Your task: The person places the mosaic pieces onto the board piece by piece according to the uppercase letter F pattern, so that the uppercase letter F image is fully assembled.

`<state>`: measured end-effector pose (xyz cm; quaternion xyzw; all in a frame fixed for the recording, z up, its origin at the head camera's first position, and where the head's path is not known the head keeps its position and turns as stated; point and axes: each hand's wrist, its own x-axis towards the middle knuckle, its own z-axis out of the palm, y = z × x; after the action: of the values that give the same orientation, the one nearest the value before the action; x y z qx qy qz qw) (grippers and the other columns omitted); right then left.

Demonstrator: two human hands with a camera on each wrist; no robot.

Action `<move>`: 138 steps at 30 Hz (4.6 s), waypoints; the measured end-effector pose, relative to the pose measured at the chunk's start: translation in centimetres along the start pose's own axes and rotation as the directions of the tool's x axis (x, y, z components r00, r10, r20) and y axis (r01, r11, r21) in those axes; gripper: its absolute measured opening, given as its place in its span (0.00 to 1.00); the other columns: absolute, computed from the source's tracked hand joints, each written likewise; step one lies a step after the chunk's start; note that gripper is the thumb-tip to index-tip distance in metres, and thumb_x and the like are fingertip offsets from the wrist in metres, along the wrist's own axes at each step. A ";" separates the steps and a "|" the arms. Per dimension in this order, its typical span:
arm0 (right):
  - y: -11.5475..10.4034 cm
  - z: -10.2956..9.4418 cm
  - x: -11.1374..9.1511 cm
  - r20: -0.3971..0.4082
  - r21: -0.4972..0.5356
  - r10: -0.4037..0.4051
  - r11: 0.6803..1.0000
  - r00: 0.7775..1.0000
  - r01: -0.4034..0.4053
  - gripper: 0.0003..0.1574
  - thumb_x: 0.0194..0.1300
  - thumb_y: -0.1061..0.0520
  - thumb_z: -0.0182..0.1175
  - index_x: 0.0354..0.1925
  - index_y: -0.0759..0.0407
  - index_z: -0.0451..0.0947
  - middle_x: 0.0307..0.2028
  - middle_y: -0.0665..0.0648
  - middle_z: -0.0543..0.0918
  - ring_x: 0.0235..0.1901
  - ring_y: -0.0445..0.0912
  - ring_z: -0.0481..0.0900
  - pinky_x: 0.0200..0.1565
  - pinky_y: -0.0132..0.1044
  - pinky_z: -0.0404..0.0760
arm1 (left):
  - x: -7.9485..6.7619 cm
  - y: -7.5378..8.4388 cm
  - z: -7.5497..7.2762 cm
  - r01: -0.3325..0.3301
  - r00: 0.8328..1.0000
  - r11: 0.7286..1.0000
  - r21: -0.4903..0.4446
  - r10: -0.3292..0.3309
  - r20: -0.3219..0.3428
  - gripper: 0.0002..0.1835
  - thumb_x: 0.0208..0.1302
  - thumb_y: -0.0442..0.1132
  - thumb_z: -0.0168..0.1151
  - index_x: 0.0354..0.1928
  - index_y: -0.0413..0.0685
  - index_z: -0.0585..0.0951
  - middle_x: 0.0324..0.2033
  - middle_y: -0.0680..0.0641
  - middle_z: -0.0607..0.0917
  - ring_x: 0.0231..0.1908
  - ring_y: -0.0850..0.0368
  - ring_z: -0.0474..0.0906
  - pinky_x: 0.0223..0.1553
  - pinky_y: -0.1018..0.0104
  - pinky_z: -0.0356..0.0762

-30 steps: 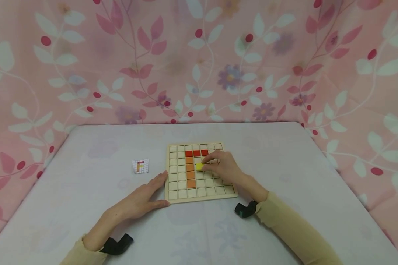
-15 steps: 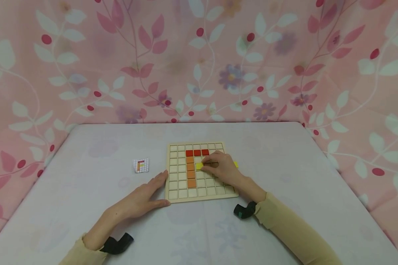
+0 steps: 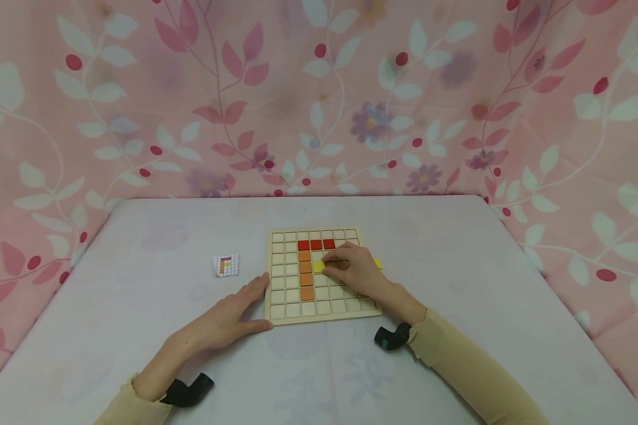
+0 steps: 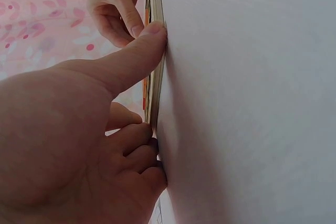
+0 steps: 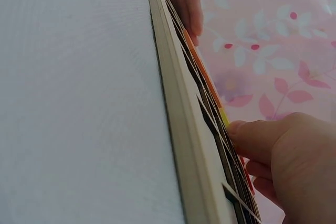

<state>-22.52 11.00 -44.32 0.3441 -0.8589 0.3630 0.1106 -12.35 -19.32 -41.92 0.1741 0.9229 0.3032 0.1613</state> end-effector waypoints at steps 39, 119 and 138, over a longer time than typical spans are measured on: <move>0.3 0.2 0.1 0.014 -0.003 -0.005 1.000 1.000 0.005 0.13 0.57 0.57 0.75 0.43 0.57 0.88 0.39 0.52 0.88 0.43 0.46 0.82 0.47 0.43 0.82 | -0.2 -0.1 -0.3 -0.016 1.000 1.000 -0.008 0.016 -0.006 0.52 0.62 0.54 0.69 0.80 0.48 0.50 0.78 0.43 0.54 0.77 0.42 0.48 0.73 0.39 0.52; 6.1 -9.9 -3.5 0.087 0.034 0.217 0.975 0.972 -0.221 0.14 0.53 0.53 0.77 0.40 0.48 0.89 0.39 0.45 0.88 0.47 0.45 0.83 0.58 0.49 0.75 | -0.1 0.2 -0.1 0.006 1.000 1.000 -0.005 -0.006 0.006 0.53 0.62 0.56 0.68 0.80 0.50 0.49 0.78 0.43 0.53 0.78 0.43 0.48 0.72 0.37 0.52; 1.8 -4.7 -0.2 0.132 0.090 0.163 0.980 0.978 -0.175 0.11 0.54 0.55 0.77 0.38 0.51 0.89 0.37 0.45 0.88 0.45 0.42 0.83 0.55 0.48 0.78 | 0.2 0.2 -0.2 0.002 1.000 1.000 -0.002 -0.002 0.007 0.53 0.62 0.56 0.69 0.80 0.50 0.49 0.78 0.44 0.53 0.77 0.42 0.48 0.73 0.38 0.52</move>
<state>-23.82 15.32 -42.02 0.2966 -0.8707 0.3923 0.0083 -12.52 -19.22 -41.73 0.1741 0.9222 0.3035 0.1649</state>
